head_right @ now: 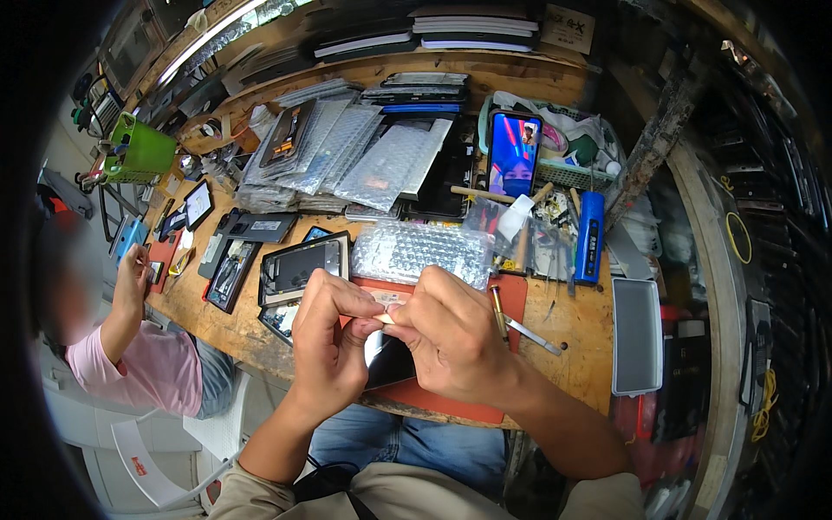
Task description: The person disassembles and reassembles smartphones at a workbench. They remove back covers, handle internal components, and test the devices by powering them on. The person also wipes the screen of one phone and uses a plastic pry tool to open another device.
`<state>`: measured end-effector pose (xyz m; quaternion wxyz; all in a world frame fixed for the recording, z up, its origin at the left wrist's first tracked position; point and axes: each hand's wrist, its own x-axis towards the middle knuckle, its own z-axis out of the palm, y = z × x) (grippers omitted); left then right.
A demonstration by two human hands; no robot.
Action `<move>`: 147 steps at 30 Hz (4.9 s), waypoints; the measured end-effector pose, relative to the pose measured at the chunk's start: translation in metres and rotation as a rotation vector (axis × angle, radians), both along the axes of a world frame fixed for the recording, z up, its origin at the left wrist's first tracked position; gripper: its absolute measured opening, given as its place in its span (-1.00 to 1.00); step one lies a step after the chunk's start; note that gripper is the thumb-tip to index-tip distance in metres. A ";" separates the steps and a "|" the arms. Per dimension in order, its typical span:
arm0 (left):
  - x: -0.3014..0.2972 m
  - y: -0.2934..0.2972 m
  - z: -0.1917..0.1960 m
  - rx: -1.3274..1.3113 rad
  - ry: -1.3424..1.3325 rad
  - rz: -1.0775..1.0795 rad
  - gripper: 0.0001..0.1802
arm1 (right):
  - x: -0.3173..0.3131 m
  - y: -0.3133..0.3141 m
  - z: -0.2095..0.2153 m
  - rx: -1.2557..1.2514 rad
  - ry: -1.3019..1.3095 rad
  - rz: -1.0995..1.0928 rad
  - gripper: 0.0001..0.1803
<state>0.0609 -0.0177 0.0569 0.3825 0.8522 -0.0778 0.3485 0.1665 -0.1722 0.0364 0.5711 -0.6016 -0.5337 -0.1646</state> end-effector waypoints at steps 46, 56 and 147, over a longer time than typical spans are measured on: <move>0.031 0.045 -0.034 0.187 0.190 0.001 -0.82 | 0.026 -0.009 -0.001 -0.476 -0.091 -0.151 -0.84; 0.045 0.015 -0.032 0.210 0.220 -0.030 -0.87 | 0.039 -0.024 -0.002 -0.565 0.011 -0.165 -0.85; 0.026 0.007 0.014 -0.047 -0.259 -0.129 -0.69 | 0.027 -0.006 0.001 0.115 -0.152 -0.173 -0.65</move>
